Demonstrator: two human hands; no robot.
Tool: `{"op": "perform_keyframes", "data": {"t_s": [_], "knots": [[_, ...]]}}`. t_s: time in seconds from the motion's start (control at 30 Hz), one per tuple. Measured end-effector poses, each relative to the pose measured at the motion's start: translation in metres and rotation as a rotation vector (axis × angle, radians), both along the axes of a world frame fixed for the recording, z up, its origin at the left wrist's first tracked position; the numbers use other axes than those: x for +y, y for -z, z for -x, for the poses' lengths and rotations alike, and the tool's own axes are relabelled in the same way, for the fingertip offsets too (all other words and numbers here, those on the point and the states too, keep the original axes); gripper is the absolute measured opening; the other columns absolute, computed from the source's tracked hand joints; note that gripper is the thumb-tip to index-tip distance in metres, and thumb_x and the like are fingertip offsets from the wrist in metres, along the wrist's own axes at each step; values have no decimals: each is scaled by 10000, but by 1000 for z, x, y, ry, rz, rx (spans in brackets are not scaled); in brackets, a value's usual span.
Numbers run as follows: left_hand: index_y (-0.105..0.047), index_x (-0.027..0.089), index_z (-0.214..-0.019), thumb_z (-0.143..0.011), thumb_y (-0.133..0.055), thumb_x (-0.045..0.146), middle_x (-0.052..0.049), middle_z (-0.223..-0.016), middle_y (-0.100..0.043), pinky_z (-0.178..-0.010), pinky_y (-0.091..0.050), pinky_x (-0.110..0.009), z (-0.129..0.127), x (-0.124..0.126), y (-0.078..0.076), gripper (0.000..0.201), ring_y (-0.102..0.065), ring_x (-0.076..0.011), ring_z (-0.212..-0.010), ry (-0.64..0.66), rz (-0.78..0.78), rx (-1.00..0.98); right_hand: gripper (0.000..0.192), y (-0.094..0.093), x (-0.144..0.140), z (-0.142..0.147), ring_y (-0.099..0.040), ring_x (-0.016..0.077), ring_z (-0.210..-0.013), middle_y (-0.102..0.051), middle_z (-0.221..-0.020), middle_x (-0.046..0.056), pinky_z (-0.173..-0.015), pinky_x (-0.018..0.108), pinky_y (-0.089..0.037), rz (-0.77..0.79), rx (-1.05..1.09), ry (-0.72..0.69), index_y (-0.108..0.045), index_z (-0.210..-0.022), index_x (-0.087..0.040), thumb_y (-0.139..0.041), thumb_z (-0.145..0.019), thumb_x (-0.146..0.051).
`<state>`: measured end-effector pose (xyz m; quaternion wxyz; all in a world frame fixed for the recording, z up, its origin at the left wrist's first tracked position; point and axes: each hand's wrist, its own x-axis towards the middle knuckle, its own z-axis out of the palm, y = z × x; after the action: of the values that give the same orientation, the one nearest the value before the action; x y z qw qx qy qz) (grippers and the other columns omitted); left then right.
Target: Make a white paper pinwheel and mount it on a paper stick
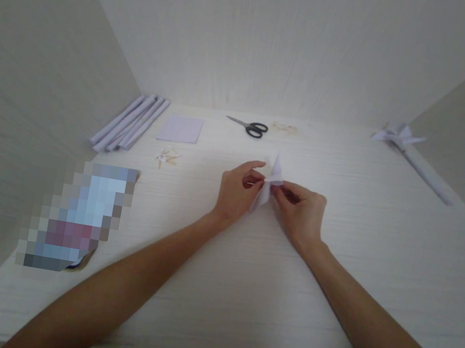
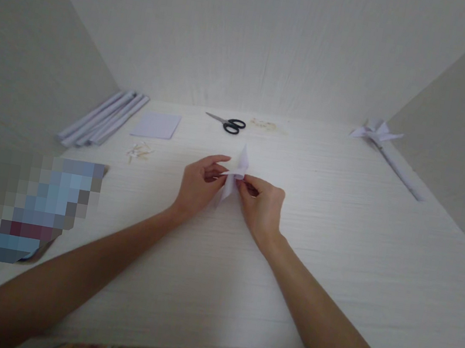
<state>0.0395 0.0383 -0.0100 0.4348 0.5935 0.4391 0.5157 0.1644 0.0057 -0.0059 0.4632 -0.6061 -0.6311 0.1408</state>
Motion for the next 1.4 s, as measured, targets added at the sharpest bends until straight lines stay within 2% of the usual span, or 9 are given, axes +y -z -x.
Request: {"op": "perform_keyframes", "data": {"t_s": [0.1,0.3,0.43,0.63,0.87,1.17,1.4], "knots": [[-575,152,-955,-646,-562,70,-9,-714,-641,-590,-485,-171,0,0,0,321,-612,-86,-637,-7,-10,5,170,2,1,-1,-651,180,-651,-699,-764,65,-618,287,-513,-17,-16,-17,-666,-823,-143,-531,-732,-193],[-575,153,-962,-648,-569,91,-14,-726,-640,-601,-489,-184,1,1,2,320,-615,-95,-648,-17,-18,-3,150,8,3,-2,-656,155,-697,-682,-780,52,-614,258,-516,-32,109,-83,-557,-897,-160,-466,-778,-156],[-578,160,-950,-646,-564,87,-4,-710,-640,-588,-484,-176,1,1,3,313,-611,-88,-630,-30,-24,-16,142,9,3,-3,-655,150,-702,-683,-781,44,-604,252,-510,-37,67,-95,-526,-903,-173,-441,-793,-140],[-581,145,-926,-643,-561,82,-2,-700,-635,-581,-480,-169,1,1,-1,291,-609,-83,-620,-55,-7,-26,173,6,3,-4,-653,153,-703,-686,-789,46,-612,256,-512,-47,16,-115,-572,-907,-171,-434,-804,-158],[-575,135,-911,-633,-560,65,0,-682,-634,-568,-477,-168,0,1,-3,288,-607,-83,-609,-50,41,-54,160,1,2,-2,-648,185,-652,-703,-789,57,-631,302,-517,-72,-92,-75,-681,-776,-168,-526,-748,-196],[-573,143,-937,-633,-576,93,-5,-706,-636,-591,-480,-174,0,0,-2,309,-608,-84,-623,-23,30,-55,121,1,2,-1,-624,152,-549,-688,-674,40,-543,254,-508,-44,-19,-41,-665,-763,-147,-585,-701,-212],[-554,156,-994,-634,-567,80,-11,-731,-638,-605,-478,-182,2,-1,-1,369,-610,-89,-654,-10,6,-35,130,-1,2,-1,-624,151,-574,-684,-700,49,-568,263,-500,-46,-48,-56,-649,-791,-143,-543,-729,-187]]}}
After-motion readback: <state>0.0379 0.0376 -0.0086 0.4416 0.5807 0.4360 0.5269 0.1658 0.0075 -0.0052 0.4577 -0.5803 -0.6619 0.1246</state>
